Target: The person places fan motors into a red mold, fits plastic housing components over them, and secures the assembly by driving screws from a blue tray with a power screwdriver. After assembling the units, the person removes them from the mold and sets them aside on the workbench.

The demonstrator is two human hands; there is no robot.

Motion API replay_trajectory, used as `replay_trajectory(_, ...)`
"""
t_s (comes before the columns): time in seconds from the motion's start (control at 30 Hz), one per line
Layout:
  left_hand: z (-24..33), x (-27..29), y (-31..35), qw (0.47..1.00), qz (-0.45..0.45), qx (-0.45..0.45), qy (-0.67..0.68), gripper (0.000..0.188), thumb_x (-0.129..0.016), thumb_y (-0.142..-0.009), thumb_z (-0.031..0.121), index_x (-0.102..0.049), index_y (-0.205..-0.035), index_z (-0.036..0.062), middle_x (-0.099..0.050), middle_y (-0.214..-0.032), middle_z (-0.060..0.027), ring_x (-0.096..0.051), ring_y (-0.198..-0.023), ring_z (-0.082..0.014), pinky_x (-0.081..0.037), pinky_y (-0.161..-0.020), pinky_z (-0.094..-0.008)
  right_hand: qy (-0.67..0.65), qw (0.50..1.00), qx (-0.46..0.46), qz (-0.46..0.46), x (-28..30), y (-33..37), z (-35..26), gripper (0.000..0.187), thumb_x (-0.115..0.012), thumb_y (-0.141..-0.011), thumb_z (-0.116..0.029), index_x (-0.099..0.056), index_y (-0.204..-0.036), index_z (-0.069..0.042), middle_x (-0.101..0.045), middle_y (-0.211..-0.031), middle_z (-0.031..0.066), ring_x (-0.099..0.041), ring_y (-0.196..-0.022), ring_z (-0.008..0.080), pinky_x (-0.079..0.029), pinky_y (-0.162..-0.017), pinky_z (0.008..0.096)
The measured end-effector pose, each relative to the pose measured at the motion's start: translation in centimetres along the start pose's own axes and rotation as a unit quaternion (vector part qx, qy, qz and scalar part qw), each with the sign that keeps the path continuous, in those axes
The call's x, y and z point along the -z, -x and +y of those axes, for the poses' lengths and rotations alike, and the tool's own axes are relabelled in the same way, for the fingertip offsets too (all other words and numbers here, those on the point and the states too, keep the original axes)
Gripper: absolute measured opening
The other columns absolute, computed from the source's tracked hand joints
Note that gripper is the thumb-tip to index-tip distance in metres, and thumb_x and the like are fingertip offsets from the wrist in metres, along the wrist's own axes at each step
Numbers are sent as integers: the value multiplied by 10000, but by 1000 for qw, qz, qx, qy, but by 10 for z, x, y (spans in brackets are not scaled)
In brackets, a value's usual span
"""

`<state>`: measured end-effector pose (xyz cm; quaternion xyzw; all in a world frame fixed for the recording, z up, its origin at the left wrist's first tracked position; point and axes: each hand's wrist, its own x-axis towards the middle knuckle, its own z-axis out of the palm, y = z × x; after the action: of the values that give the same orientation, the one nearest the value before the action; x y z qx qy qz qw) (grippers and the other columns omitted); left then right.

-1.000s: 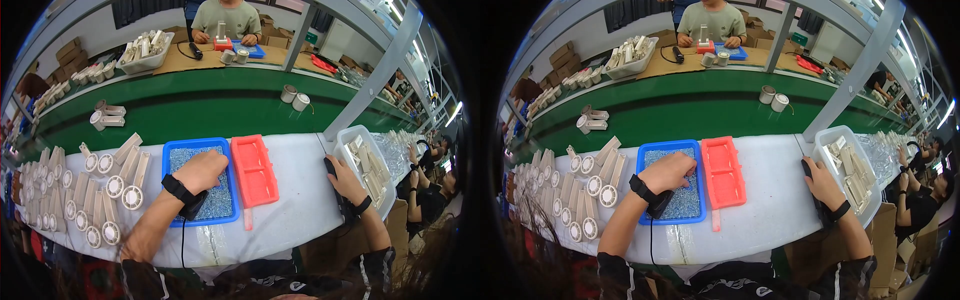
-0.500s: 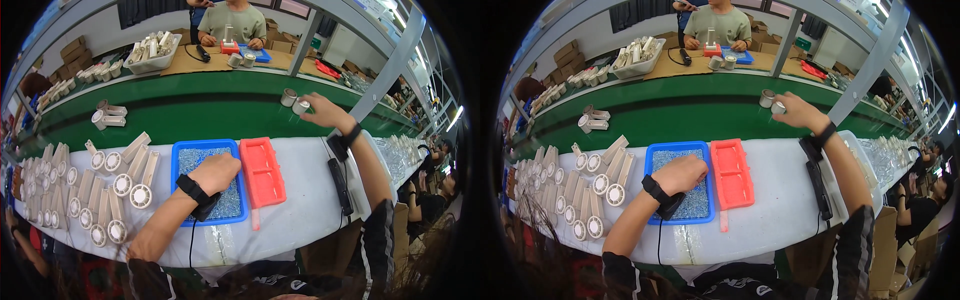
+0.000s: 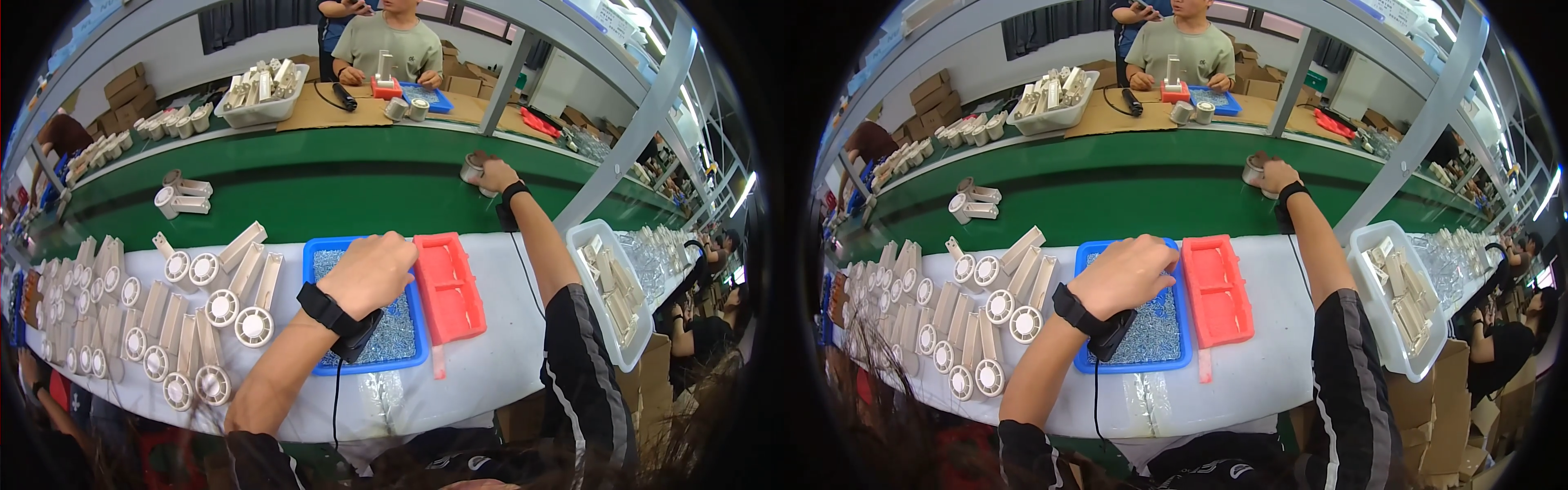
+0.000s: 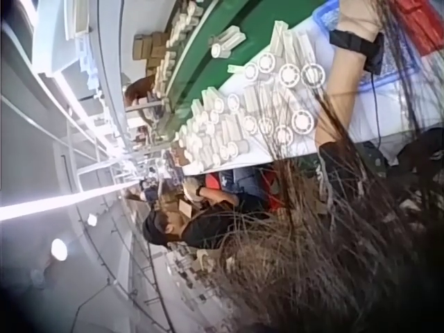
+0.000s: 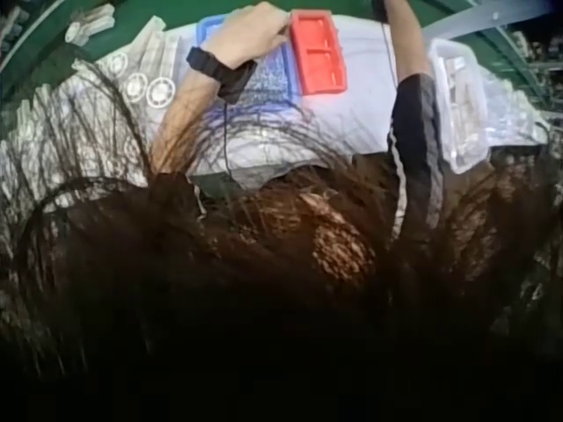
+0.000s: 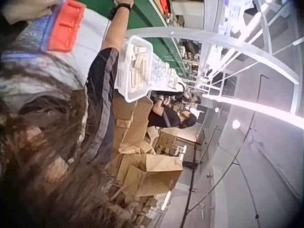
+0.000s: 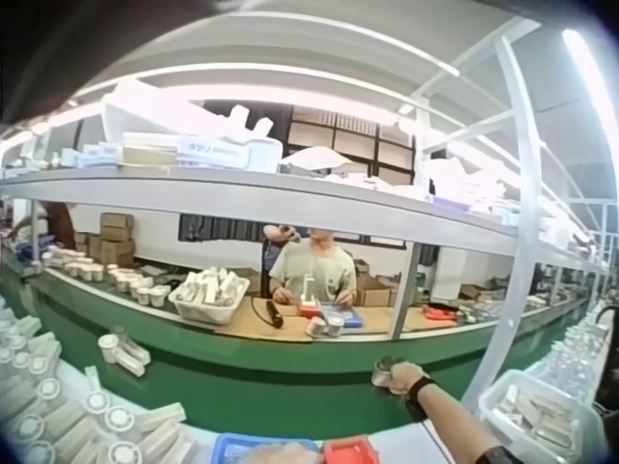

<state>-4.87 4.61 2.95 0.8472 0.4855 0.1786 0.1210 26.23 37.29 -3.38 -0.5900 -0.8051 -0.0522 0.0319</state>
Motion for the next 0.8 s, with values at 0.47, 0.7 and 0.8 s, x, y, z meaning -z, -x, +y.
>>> replay_trajectory(0.47, 9, -11, -21, 995, 84, -12, 51, 424, -755, -871, 138, -625, -1252, 2, -661, -1166, -231, -661, -1066, -417, -555, -895, -478, -37, 954, 230, 186, 92, 121, -55, 607, -789, -872, -409, -500, -1333, -140, -670, -1179, 151, -698, -970, 401, -574, -759, 490)
replay_trajectory(0.7, 17, -39, -27, 946, 161, -68, 274, 822, -830, -841, 270, -420, -1491, -21, -620, -1299, -240, -616, -1213, -433, -510, -1036, -465, -122, 952, 277, 47, 136, 228, -117, 631, -823, -818, -339, -527, -1324, -107, -672, -1197, 147, -683, -1011, 407, -571, -766, 472)
replay_trajectory(0.8, 17, -52, -31, 957, 141, -94, 237, 835, -851, -817, 281, -436, -1478, -16, -608, -1299, -238, -611, -1216, -418, -513, -1026, -460, -120, 955, 269, 20, 123, 252, -127, 661, -824, -801, -322, -522, -1353, -119, -647, -1238, 148, -691, -995, 398, -582, -731, 460)
